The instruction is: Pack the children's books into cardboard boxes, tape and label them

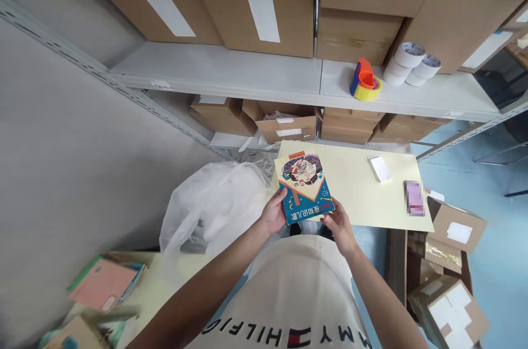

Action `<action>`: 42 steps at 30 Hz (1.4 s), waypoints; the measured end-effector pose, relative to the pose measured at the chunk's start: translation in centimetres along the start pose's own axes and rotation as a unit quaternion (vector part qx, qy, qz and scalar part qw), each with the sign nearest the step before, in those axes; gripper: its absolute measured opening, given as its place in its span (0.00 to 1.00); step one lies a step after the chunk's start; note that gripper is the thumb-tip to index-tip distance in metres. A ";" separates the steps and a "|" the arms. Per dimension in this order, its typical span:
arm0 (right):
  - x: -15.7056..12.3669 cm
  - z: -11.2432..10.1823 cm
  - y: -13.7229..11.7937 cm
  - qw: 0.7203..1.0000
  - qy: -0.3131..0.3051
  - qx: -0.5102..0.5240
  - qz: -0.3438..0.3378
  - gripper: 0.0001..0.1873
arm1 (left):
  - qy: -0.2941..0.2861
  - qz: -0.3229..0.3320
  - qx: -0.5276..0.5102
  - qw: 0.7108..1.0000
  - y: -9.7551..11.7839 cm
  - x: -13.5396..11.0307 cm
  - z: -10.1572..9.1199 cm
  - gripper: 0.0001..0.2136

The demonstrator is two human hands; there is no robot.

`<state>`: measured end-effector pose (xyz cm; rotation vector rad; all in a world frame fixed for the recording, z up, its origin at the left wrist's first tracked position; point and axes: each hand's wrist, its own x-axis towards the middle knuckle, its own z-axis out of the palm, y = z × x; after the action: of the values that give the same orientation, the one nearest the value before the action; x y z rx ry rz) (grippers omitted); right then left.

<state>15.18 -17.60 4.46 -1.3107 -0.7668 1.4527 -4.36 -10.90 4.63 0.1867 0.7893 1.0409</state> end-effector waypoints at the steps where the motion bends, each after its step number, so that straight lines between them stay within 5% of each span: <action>1: 0.1 0.2 0.1 0.999 -0.020 0.048 0.017 0.35 | -0.002 0.006 -0.005 1.000 -0.3 0.1 0.2 0.22; 6: 1.3 1.1 0.3 0.987 0.005 0.158 0.040 0.19 | 0.003 0.007 -0.008 1.000 -2.4 0.2 1.0 0.21; 10: 2.4 -0.6 -0.2 0.986 -0.010 0.158 0.050 0.17 | -0.001 0.031 0.039 0.999 -2.6 0.6 0.7 0.22; 16: 5.6 -5.3 -3.2 0.993 -0.044 0.105 0.019 0.21 | 0.019 0.151 0.055 0.987 2.3 1.7 -0.6 0.22; 19: 7.7 -6.7 -5.0 0.994 -0.092 0.045 0.034 0.22 | -0.031 0.125 0.200 0.971 4.7 2.0 -0.4 0.23; 22: 9.6 -6.9 -6.4 0.992 -0.115 -0.011 0.057 0.23 | -0.080 0.065 0.368 0.924 5.1 2.1 0.4 0.17; 25: 11.2 -7.0 -7.5 0.992 -0.093 -0.031 0.083 0.25 | -0.091 0.051 0.431 0.896 3.9 2.2 0.7 0.16; 29: 11.4 -7.9 -8.2 0.994 -0.085 0.021 0.070 0.37 | 0.001 0.082 0.363 0.928 1.5 2.0 0.0 0.20; 35: 7.1 -6.0 -5.6 0.995 -0.077 0.062 0.025 0.40 | 0.037 0.073 0.228 0.970 -2.3 1.2 0.0 0.24; 39: 4.9 -3.9 -4.0 0.998 -0.052 0.032 -0.013 0.40 | 0.043 0.075 0.240 0.967 -4.4 0.9 0.4 0.26; 42: 4.6 -4.5 -4.0 0.998 -0.053 0.031 -0.003 0.41 | 0.013 0.084 0.294 0.952 -4.9 1.0 0.2 0.25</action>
<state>20.91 -12.74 5.63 -1.1914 -0.7875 1.5398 -0.56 -12.58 1.93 0.7627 1.1084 0.9430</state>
